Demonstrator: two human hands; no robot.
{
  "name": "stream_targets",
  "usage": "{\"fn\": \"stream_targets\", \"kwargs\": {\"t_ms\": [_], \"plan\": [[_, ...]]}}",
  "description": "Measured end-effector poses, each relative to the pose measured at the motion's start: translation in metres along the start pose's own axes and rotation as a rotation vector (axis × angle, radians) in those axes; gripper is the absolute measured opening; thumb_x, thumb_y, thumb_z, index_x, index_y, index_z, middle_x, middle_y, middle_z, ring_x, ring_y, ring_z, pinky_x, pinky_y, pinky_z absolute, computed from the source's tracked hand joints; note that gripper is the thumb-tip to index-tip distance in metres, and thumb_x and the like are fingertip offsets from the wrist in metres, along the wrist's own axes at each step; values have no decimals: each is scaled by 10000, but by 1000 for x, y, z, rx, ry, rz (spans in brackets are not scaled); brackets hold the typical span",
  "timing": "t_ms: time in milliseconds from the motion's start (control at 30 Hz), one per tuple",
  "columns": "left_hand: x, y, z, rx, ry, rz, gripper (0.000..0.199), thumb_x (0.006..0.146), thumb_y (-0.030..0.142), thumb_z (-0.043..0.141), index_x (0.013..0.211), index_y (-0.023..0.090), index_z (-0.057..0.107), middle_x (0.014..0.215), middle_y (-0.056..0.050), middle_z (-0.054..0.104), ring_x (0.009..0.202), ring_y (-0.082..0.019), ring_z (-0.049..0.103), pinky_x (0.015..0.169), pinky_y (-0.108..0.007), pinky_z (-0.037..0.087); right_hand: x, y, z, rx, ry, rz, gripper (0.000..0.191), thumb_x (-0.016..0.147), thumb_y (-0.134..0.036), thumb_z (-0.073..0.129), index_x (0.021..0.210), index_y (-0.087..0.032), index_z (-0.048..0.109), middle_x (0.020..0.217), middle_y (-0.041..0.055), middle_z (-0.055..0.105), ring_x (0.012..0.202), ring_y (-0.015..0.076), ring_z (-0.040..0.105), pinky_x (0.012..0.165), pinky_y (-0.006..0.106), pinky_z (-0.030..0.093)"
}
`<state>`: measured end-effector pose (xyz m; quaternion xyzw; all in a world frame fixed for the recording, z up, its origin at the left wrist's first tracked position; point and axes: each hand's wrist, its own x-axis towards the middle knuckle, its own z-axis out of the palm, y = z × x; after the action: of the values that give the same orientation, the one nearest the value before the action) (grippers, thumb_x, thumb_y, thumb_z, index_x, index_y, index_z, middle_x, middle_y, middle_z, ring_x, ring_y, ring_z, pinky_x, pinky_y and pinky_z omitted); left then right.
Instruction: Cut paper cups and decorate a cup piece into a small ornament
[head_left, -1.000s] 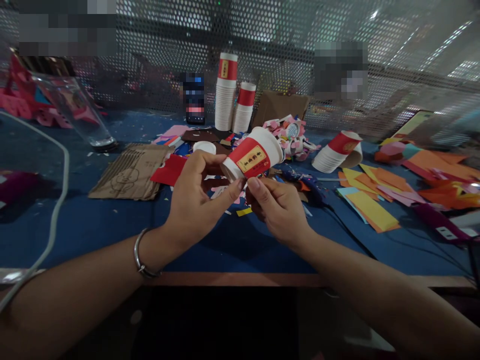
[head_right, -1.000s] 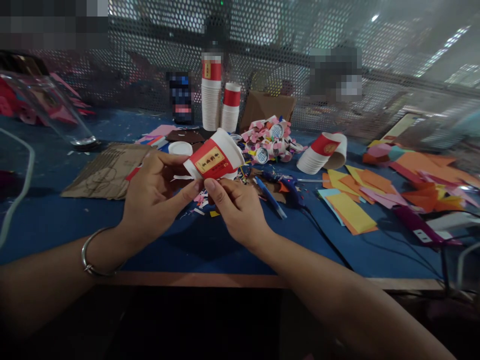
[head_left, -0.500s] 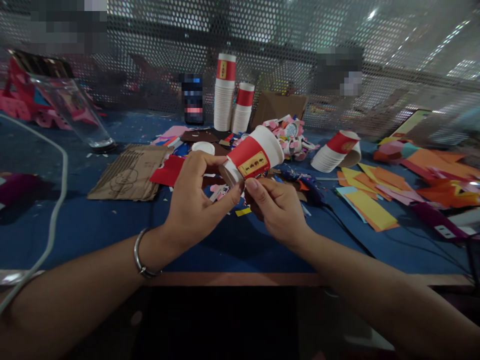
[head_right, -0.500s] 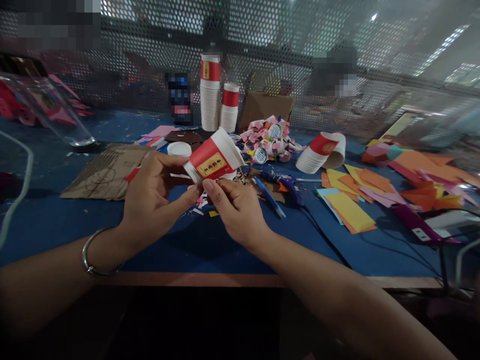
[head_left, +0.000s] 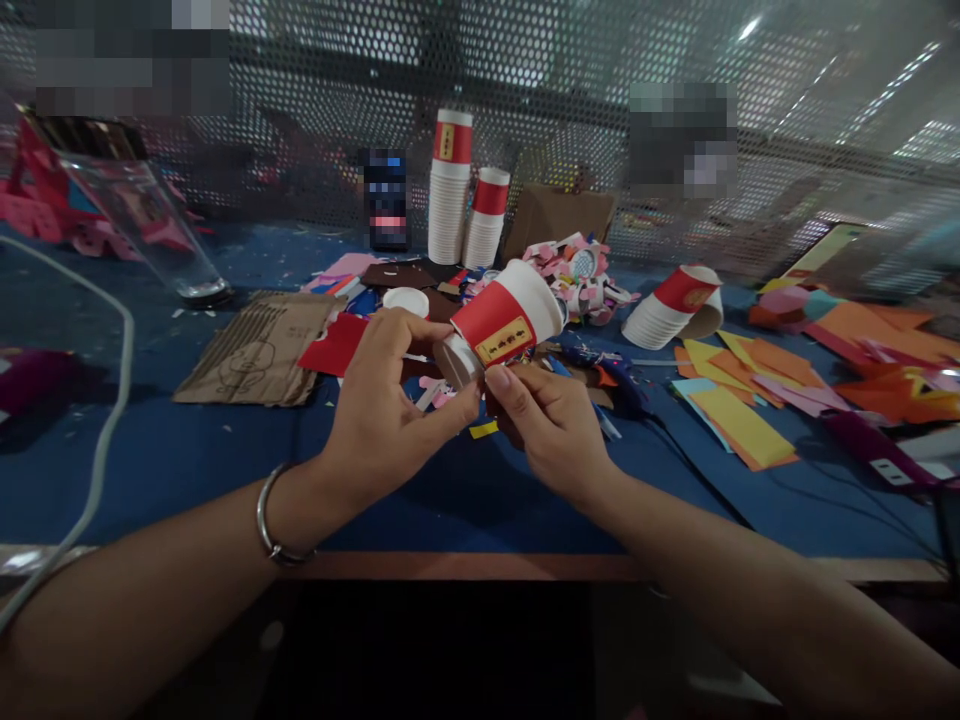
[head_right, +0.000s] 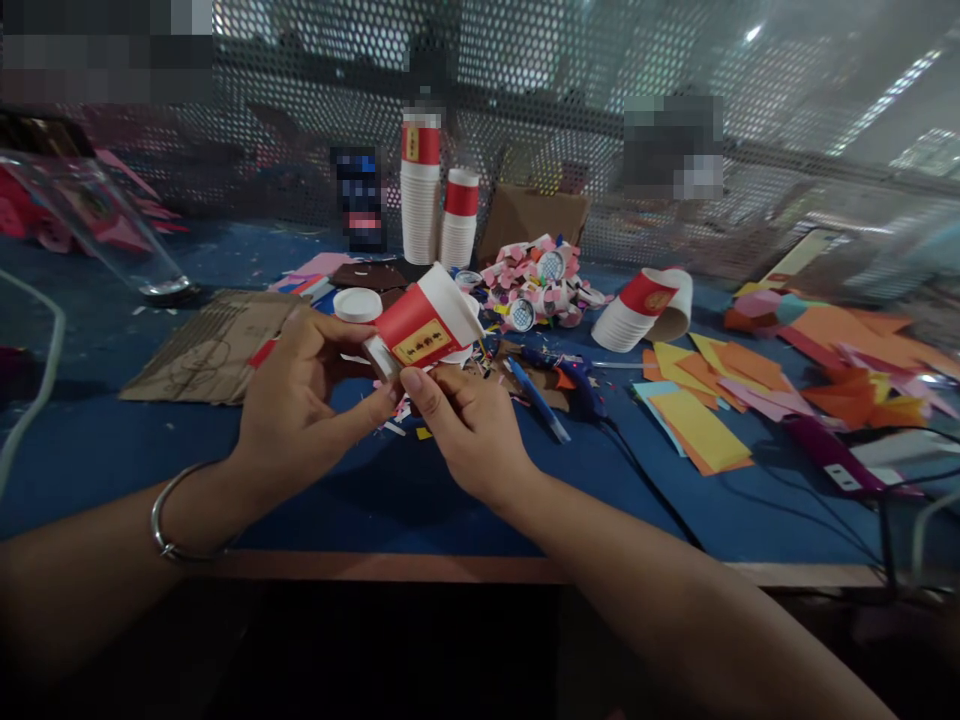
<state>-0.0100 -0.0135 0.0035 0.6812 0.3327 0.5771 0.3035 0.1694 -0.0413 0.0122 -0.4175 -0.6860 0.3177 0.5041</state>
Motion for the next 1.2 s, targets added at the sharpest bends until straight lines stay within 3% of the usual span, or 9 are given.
{"fn": "stream_targets", "kwargs": {"t_ms": [100, 367, 633, 867, 1033, 1200], "plan": [[0, 0, -1, 72, -27, 51, 403, 793, 297, 867, 1115, 247, 631, 1100, -52, 591, 1013, -259, 649, 853, -459, 609, 0, -2, -2, -81, 12, -27, 588, 1038, -655, 538, 641, -227, 465, 570, -39, 438, 563, 115, 409, 537, 289, 316], [0, -2, -2, 105, -25, 27, 404, 807, 304, 863, 1126, 251, 621, 1128, -67, 595, 1008, -269, 645, 845, -484, 600, 1, -1, -3, -149, 3, 5, 557, 1059, -622, 494, 662, -231, 470, 580, -42, 450, 544, 114, 407, 555, 292, 321], [5, 3, -4, 277, -41, 102, 332, 803, 314, 833, 1056, 234, 634, 1011, -56, 632, 948, -264, 642, 803, -456, 570, 2, 4, -3, -207, -6, 24, 532, 1060, -596, 489, 677, -226, 482, 588, -31, 466, 570, 126, 428, 574, 298, 313], [5, 1, -3, 211, -35, 20, 414, 779, 314, 859, 1116, 229, 632, 1082, -67, 647, 981, -256, 673, 838, -443, 605, 3, 5, -2, -184, 15, 40, 537, 1063, -584, 491, 664, -226, 470, 585, -38, 447, 552, 116, 401, 551, 280, 316], [9, -3, -8, 41, -17, -133, 497, 768, 321, 887, 1177, 229, 622, 1157, -73, 670, 991, -243, 711, 895, -450, 610, 4, 5, -7, -116, 45, 76, 508, 1058, -593, 506, 714, -221, 547, 565, -46, 438, 533, 116, 398, 522, 274, 309], [21, -5, -16, -232, 67, -293, 329, 843, 322, 824, 1122, 248, 666, 1039, -40, 720, 942, -212, 712, 829, -387, 616, 11, 6, -23, -211, 105, 64, 470, 1009, -566, 601, 696, -223, 525, 594, -51, 421, 537, 107, 371, 521, 274, 290]]}}
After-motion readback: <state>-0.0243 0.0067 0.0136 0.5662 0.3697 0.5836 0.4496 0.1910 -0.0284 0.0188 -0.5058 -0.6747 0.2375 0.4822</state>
